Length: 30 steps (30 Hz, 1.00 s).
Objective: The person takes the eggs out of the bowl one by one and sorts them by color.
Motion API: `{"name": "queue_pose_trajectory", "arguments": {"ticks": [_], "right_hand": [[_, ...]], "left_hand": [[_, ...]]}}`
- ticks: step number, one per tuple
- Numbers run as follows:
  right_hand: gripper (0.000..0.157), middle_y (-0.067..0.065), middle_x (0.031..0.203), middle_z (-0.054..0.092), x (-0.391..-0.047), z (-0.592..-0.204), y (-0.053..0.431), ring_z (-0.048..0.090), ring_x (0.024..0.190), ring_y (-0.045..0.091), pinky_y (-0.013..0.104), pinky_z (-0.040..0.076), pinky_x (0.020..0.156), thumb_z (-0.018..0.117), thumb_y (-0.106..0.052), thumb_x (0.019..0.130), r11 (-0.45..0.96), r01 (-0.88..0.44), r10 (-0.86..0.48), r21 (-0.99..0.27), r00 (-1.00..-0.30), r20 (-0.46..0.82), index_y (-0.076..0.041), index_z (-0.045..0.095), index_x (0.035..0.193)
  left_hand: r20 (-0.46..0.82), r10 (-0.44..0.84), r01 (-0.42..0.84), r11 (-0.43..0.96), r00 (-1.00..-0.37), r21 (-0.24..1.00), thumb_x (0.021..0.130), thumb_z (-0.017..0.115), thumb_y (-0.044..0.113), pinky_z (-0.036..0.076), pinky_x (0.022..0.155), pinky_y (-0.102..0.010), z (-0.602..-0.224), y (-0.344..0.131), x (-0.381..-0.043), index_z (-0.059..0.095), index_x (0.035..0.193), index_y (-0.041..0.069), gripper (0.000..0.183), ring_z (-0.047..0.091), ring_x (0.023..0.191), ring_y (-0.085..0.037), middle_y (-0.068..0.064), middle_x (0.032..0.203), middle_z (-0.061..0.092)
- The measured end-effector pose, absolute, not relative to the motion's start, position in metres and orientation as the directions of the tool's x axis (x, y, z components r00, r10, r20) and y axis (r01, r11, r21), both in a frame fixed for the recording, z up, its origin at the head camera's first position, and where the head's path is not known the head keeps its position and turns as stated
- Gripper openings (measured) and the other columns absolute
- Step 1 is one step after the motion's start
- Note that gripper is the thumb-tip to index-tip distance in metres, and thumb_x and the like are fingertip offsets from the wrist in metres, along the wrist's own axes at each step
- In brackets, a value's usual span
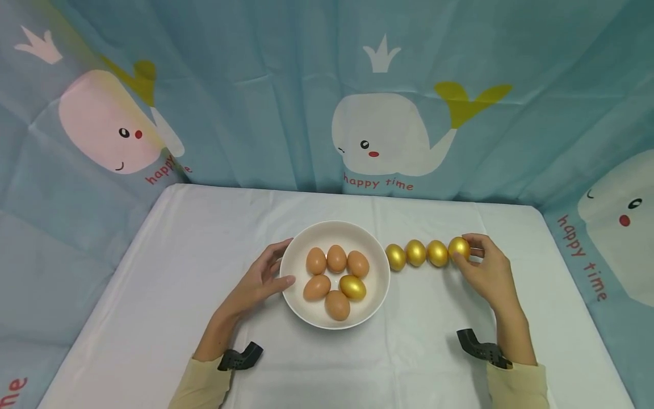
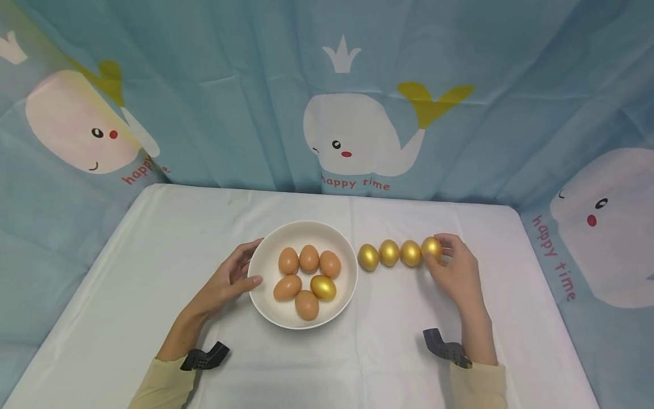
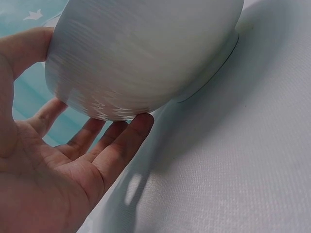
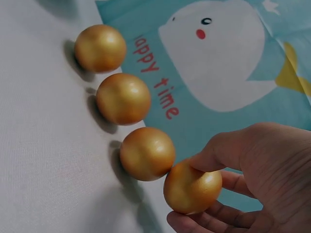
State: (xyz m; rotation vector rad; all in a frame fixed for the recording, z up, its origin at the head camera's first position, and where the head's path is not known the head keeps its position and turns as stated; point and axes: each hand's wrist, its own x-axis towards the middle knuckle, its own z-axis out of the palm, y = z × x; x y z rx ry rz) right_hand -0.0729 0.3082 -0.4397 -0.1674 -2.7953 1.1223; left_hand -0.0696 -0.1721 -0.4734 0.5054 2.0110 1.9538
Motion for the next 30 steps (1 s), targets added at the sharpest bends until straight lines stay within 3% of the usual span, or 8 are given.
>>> {"name": "queue_pose_trajectory", "arguments": {"ticks": [10, 22, 30], "right_hand": [[0.051, 0.03, 0.134, 0.065, -0.075, -0.443, 0.309, 0.065, 0.122, 0.046, -0.006, 0.035, 0.075, 0.072, -0.025, 0.099, 0.737, 0.09, 0.157, -0.67, -0.987, 0.041, 0.004, 0.056, 0.139], [0.052, 0.03, 0.135, 0.066, -0.077, -0.449, 0.308, 0.066, 0.122, 0.046, -0.004, 0.036, 0.075, 0.072, -0.028, 0.1, 0.755, 0.097, 0.134, -0.649, -0.991, 0.008, 0.003, 0.058, 0.139], [0.052, 0.03, 0.136, 0.066, -0.078, -0.452, 0.308, 0.066, 0.123, 0.046, -0.001, 0.038, 0.076, 0.072, -0.028, 0.1, 0.756, 0.102, 0.125, -0.647, -0.992, -0.009, 0.003, 0.058, 0.14]], "left_hand": [[0.045, 0.442, 0.059, 0.018, -0.896, 0.998, 0.097, 0.071, 0.004, 0.056, 0.107, -0.023, -0.476, -0.173, -0.07, 0.035, 0.162, 0.008, 0.074, 0.041, 0.152, -0.047, -0.023, 0.165, 0.036], [0.048, 0.444, 0.053, -0.001, -0.895, 0.999, 0.097, 0.071, 0.003, 0.056, 0.107, -0.023, -0.477, -0.173, -0.071, 0.034, 0.162, 0.007, 0.075, 0.052, 0.146, -0.013, -0.023, 0.165, 0.035], [0.039, 0.44, 0.044, 0.002, -0.897, 0.999, 0.097, 0.071, 0.003, 0.055, 0.108, -0.023, -0.479, -0.173, -0.071, 0.034, 0.162, 0.009, 0.075, 0.052, 0.145, -0.007, -0.021, 0.165, 0.036]]}}
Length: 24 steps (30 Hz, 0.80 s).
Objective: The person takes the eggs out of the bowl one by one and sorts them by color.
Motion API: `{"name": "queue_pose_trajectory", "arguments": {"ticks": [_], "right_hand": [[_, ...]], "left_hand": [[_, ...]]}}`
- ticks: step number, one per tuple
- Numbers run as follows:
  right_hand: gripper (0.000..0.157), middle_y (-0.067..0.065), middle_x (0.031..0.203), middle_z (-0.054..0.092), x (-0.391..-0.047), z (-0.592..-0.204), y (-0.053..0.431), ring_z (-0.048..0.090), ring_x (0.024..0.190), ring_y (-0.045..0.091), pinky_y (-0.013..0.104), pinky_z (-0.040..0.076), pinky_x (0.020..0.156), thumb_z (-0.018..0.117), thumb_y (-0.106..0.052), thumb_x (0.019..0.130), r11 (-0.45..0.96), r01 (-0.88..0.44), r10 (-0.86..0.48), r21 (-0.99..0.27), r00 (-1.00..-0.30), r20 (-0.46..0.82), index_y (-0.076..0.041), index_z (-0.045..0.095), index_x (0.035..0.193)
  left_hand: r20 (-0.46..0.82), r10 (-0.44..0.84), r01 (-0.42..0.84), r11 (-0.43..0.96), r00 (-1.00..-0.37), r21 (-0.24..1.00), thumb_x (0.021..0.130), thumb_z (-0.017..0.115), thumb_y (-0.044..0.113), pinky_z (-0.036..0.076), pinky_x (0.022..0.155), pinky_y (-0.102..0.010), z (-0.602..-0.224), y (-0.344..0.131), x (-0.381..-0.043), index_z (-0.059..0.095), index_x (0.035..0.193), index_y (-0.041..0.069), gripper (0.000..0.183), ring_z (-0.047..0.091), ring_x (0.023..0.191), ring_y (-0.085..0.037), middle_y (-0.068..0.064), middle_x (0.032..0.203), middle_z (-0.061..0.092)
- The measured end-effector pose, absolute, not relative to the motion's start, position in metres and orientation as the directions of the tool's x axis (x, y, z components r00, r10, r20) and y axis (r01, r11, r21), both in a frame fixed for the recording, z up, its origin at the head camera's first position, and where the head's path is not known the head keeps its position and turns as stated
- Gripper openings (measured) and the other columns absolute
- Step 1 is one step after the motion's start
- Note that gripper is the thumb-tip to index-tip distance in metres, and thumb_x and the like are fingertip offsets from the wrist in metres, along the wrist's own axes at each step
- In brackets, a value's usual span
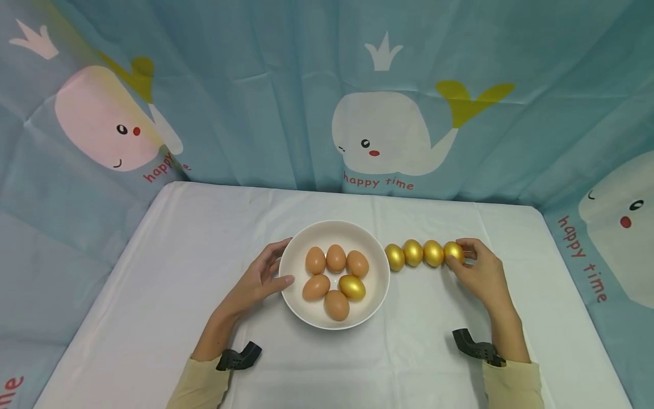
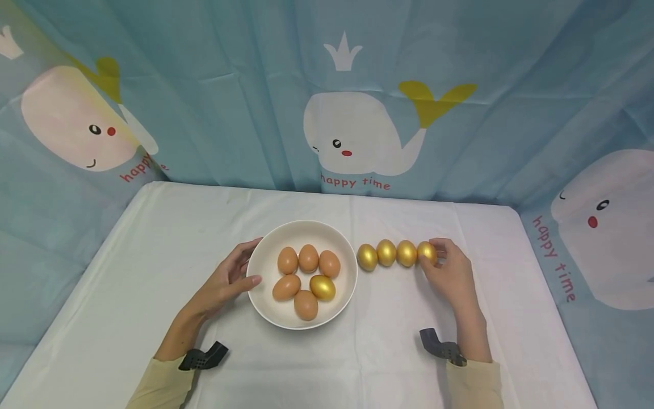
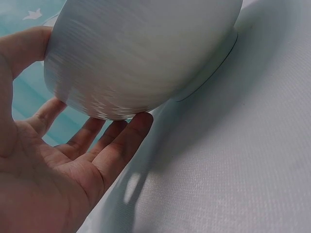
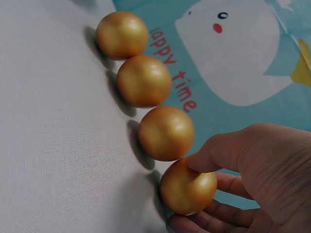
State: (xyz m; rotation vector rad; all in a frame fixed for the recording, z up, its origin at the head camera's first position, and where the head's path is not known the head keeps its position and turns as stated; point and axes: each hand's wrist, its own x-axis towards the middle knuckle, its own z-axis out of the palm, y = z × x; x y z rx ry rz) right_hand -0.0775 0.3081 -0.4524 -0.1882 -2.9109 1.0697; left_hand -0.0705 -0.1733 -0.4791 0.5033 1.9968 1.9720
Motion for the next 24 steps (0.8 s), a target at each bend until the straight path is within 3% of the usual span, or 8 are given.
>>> {"name": "queue_pose_trajectory", "arguments": {"ticks": [3, 6, 8, 10, 24], "right_hand": [[0.051, 0.03, 0.136, 0.066, -0.0773, -0.4537, 0.3083, 0.066, 0.123, 0.046, 0.006, 0.048, 0.08, 0.071, -0.027, 0.1, 0.761, 0.101, 0.125, -0.641, -0.992, -0.008, 0.003, 0.058, 0.14], [0.051, 0.031, 0.135, 0.065, -0.077, -0.454, 0.3076, 0.066, 0.121, 0.048, 0.031, 0.061, 0.089, 0.07, -0.027, 0.101, 0.764, 0.101, 0.126, -0.637, -0.992, -0.007, 0.003, 0.058, 0.141], [0.052, 0.032, 0.135, 0.065, -0.0766, -0.4535, 0.3068, 0.066, 0.12, 0.049, 0.051, 0.061, 0.093, 0.069, -0.027, 0.101, 0.763, 0.104, 0.128, -0.639, -0.992, -0.009, 0.004, 0.057, 0.141], [0.052, 0.033, 0.136, 0.064, -0.0765, -0.4528, 0.3061, 0.066, 0.119, 0.051, 0.061, 0.058, 0.095, 0.069, -0.027, 0.102, 0.759, 0.109, 0.13, -0.642, -0.991, -0.014, 0.004, 0.057, 0.142], [0.054, 0.035, 0.14, 0.06, -0.0757, -0.4465, 0.3037, 0.063, 0.125, 0.053, 0.065, 0.057, 0.1, 0.064, -0.028, 0.105, 0.756, 0.102, 0.132, -0.646, -0.991, -0.003, 0.006, 0.053, 0.146]], "left_hand": [[0.046, 0.444, 0.049, -0.004, -0.895, 0.999, 0.097, 0.07, 0.003, 0.055, 0.108, -0.023, -0.4791, -0.1734, -0.0703, 0.034, 0.162, 0.007, 0.075, 0.052, 0.145, -0.007, -0.023, 0.165, 0.035], [0.053, 0.446, 0.053, -0.013, -0.893, 0.999, 0.097, 0.07, 0.003, 0.056, 0.107, -0.023, -0.4783, -0.1733, -0.0701, 0.033, 0.162, 0.006, 0.075, 0.052, 0.144, -0.007, -0.024, 0.164, 0.035], [0.052, 0.446, 0.05, -0.016, -0.894, 0.999, 0.096, 0.07, 0.003, 0.056, 0.107, -0.023, -0.4773, -0.1731, -0.0698, 0.033, 0.162, 0.006, 0.075, 0.053, 0.144, -0.007, -0.024, 0.165, 0.035], [0.053, 0.446, 0.051, -0.018, -0.893, 0.999, 0.096, 0.07, 0.003, 0.056, 0.107, -0.023, -0.4765, -0.1727, -0.0695, 0.033, 0.162, 0.006, 0.075, 0.053, 0.143, -0.007, -0.024, 0.164, 0.035], [0.044, 0.438, 0.047, -0.005, -0.898, 0.999, 0.096, 0.071, 0.004, 0.055, 0.109, -0.023, -0.4762, -0.1719, -0.0694, 0.034, 0.162, 0.009, 0.076, 0.053, 0.144, -0.006, -0.02, 0.165, 0.037]]}}
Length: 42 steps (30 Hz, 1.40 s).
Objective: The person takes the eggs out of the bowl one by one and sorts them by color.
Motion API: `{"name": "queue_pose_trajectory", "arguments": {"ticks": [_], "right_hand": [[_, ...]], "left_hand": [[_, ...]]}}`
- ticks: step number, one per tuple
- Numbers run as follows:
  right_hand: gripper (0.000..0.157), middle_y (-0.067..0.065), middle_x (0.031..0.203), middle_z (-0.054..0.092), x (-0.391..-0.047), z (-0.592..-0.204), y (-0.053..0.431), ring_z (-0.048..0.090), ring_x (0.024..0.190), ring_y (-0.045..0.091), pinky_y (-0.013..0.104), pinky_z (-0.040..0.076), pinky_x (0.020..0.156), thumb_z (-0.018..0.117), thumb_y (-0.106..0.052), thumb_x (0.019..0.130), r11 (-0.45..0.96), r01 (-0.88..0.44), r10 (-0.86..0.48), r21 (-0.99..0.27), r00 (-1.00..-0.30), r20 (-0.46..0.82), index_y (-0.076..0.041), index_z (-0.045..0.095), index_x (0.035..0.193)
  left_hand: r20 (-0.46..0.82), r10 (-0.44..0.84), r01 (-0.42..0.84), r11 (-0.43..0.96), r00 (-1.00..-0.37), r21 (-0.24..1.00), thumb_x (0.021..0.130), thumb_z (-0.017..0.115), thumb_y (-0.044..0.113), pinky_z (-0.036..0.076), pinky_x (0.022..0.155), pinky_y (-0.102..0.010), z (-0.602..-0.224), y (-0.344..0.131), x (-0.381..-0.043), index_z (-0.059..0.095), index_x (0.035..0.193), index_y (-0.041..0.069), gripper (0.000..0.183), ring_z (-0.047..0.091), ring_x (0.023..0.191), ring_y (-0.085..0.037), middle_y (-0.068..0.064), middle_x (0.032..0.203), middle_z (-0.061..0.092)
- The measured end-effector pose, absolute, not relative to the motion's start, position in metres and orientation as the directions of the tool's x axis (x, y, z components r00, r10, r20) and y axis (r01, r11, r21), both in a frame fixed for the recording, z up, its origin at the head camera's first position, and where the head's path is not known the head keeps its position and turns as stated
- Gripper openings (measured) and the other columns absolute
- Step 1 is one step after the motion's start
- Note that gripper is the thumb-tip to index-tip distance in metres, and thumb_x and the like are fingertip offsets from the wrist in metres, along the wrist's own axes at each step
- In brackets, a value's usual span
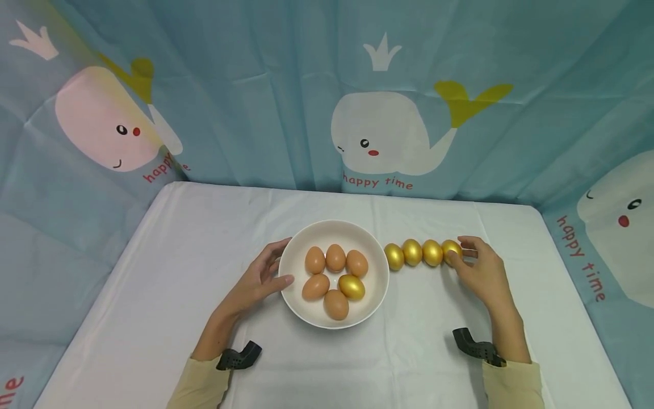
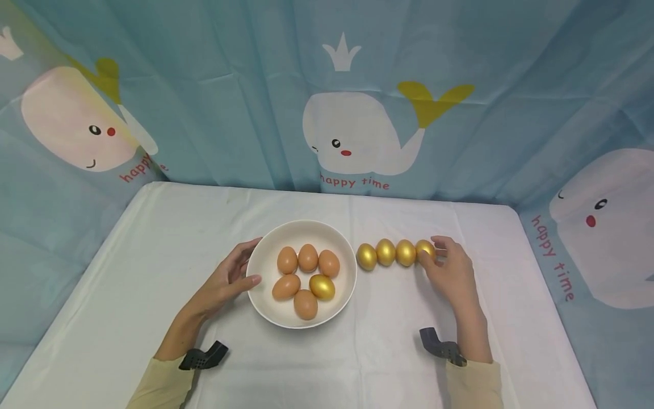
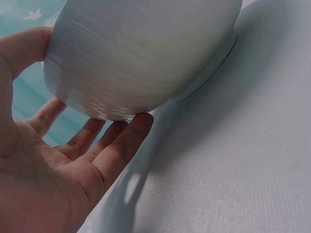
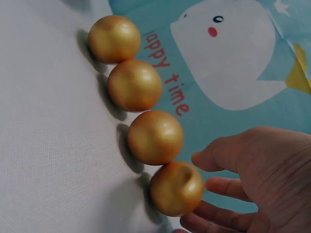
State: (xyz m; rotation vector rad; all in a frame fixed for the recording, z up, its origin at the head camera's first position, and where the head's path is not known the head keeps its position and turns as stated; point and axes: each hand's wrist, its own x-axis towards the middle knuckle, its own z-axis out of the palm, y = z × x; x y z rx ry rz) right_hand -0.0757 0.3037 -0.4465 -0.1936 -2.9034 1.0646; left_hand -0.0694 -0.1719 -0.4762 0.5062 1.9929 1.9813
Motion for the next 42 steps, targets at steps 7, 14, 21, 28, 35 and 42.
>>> {"name": "queue_pose_trajectory", "arguments": {"ticks": [7, 14, 21, 28, 35, 42], "right_hand": [[0.051, 0.034, 0.142, 0.056, -0.074, -0.445, 0.301, 0.055, 0.132, 0.051, 0.065, 0.049, 0.109, 0.062, -0.025, 0.105, 0.764, 0.107, 0.152, -0.637, -0.988, 0.016, 0.007, 0.054, 0.145], [0.048, 0.036, 0.14, 0.055, -0.068, -0.441, 0.296, 0.054, 0.131, 0.051, 0.069, 0.046, 0.106, 0.064, -0.023, 0.103, 0.78, 0.098, 0.193, -0.618, -0.977, 0.089, 0.006, 0.057, 0.142], [0.047, 0.035, 0.14, 0.056, -0.064, -0.434, 0.279, 0.053, 0.129, 0.051, 0.07, 0.044, 0.105, 0.069, -0.019, 0.099, 0.801, 0.044, 0.203, -0.598, -0.958, 0.2, 0.005, 0.061, 0.139], [0.046, 0.029, 0.138, 0.06, -0.063, -0.418, 0.256, 0.057, 0.124, 0.047, 0.068, 0.046, 0.102, 0.071, -0.017, 0.097, 0.769, -0.055, 0.161, -0.637, -0.947, 0.277, 0.001, 0.063, 0.138], [0.041, 0.025, 0.138, 0.061, -0.06, -0.409, 0.237, 0.059, 0.125, 0.045, 0.067, 0.049, 0.101, 0.071, -0.018, 0.099, 0.764, -0.128, 0.065, -0.632, -0.96, 0.273, -0.002, 0.065, 0.136], [0.042, 0.023, 0.138, 0.061, -0.061, -0.402, 0.216, 0.059, 0.129, 0.043, 0.068, 0.049, 0.105, 0.074, -0.017, 0.097, 0.773, -0.182, -0.032, -0.608, -0.968, 0.249, -0.005, 0.065, 0.136]], "left_hand": [[0.025, 0.432, 0.03, 0.006, -0.902, 1.0, 0.096, 0.072, 0.005, 0.055, 0.109, -0.022, -0.476, -0.172, -0.069, 0.035, 0.162, 0.01, 0.076, 0.053, 0.145, -0.009, -0.019, 0.165, 0.037], [0.035, 0.442, 0.038, -0.001, -0.896, 0.999, 0.097, 0.071, 0.005, 0.055, 0.109, -0.023, -0.477, -0.173, -0.069, 0.034, 0.162, 0.009, 0.075, 0.051, 0.148, -0.015, -0.021, 0.165, 0.036], [0.03, 0.445, 0.032, -0.003, -0.895, 0.999, 0.096, 0.071, 0.004, 0.056, 0.108, -0.024, -0.478, -0.173, -0.067, 0.034, 0.163, 0.01, 0.076, 0.052, 0.146, -0.011, -0.021, 0.165, 0.037], [0.023, 0.433, 0.028, 0.005, -0.901, 1.0, 0.096, 0.072, 0.006, 0.056, 0.108, -0.023, -0.475, -0.171, -0.068, 0.035, 0.163, 0.012, 0.076, 0.052, 0.147, -0.012, -0.019, 0.165, 0.037], [0.012, 0.429, 0.02, 0.014, -0.903, 1.0, 0.096, 0.073, 0.007, 0.054, 0.11, -0.023, -0.474, -0.172, -0.068, 0.035, 0.163, 0.013, 0.077, 0.047, 0.153, -0.025, -0.017, 0.166, 0.037], [0.027, 0.433, 0.032, 0.005, -0.901, 0.999, 0.096, 0.072, 0.006, 0.054, 0.11, -0.022, -0.475, -0.172, -0.069, 0.035, 0.163, 0.012, 0.076, 0.051, 0.149, -0.014, -0.018, 0.165, 0.038]]}}
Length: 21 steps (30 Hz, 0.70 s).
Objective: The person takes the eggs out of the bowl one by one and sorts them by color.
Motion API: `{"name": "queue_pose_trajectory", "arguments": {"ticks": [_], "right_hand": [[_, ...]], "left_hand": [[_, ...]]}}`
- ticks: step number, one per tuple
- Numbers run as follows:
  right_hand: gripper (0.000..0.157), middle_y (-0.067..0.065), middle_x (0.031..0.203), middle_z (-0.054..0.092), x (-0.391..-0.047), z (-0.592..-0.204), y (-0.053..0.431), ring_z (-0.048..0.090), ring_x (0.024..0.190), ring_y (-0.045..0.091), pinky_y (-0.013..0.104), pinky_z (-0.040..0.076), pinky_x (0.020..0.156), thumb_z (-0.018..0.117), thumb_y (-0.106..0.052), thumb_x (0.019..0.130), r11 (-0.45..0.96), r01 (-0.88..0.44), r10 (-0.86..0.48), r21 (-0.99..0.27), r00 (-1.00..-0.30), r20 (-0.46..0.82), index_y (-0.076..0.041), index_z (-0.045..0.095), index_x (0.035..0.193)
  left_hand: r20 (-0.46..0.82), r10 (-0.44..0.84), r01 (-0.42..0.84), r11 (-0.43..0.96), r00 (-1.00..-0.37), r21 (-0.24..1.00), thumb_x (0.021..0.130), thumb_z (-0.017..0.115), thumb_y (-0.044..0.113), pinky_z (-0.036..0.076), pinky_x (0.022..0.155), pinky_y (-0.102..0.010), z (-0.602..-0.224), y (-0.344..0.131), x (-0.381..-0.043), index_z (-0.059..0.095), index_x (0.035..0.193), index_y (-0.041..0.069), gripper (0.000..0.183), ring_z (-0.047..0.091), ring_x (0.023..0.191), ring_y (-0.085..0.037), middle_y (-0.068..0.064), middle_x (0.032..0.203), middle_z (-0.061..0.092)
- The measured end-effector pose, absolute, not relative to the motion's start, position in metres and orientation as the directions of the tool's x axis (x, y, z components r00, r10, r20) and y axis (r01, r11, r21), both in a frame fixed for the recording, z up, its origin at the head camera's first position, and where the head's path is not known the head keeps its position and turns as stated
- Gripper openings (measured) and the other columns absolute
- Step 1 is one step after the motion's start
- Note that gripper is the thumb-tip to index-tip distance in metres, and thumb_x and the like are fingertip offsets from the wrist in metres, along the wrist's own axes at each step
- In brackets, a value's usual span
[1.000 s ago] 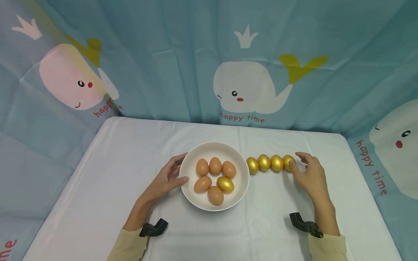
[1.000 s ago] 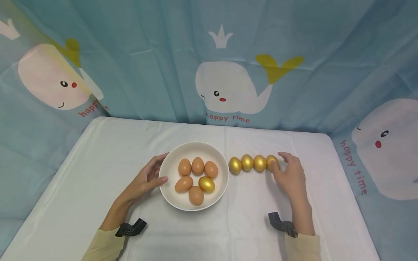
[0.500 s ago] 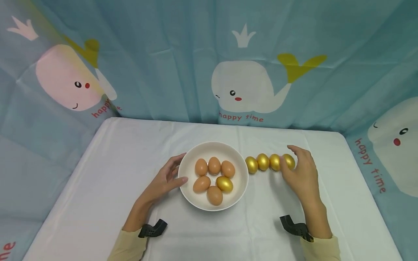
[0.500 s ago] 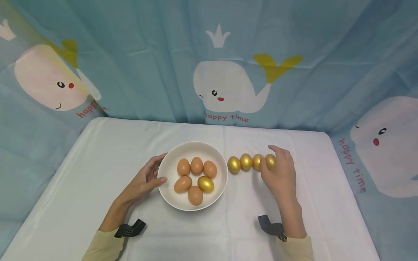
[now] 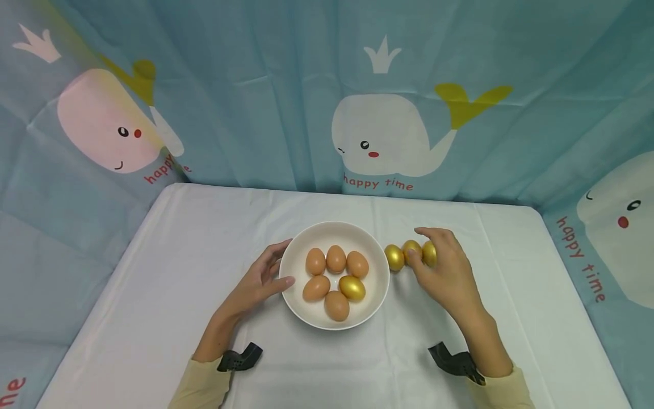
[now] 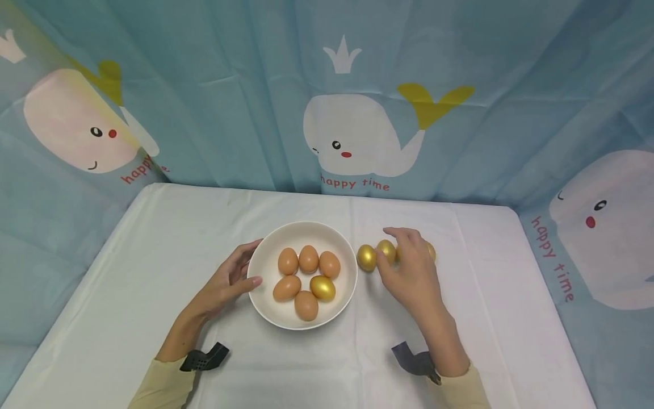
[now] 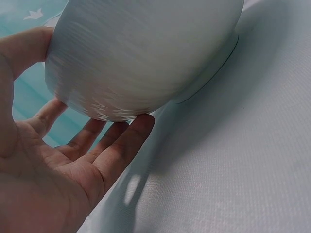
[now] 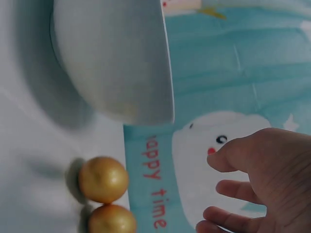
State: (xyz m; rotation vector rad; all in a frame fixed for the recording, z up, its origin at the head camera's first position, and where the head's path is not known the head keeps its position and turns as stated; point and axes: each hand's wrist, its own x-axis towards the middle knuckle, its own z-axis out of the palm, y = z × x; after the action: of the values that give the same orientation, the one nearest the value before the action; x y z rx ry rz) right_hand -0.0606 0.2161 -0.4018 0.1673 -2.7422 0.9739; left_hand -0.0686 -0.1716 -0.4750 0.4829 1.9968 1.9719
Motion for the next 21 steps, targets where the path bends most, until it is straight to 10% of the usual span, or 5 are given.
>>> {"name": "queue_pose_trajectory", "arguments": {"ticks": [21], "right_hand": [[0.04, 0.011, 0.128, 0.067, -0.069, -0.372, 0.168, 0.07, 0.112, 0.029, 0.047, 0.062, 0.093, 0.078, -0.019, 0.094, 0.745, -0.414, -0.38, -0.524, -0.908, 0.177, -0.008, 0.068, 0.131]], "left_hand": [[0.024, 0.433, 0.035, 0.017, -0.901, 0.999, 0.097, 0.073, 0.007, 0.053, 0.111, -0.022, -0.474, -0.172, -0.069, 0.034, 0.163, 0.013, 0.077, 0.044, 0.154, -0.033, -0.016, 0.166, 0.037]]}}
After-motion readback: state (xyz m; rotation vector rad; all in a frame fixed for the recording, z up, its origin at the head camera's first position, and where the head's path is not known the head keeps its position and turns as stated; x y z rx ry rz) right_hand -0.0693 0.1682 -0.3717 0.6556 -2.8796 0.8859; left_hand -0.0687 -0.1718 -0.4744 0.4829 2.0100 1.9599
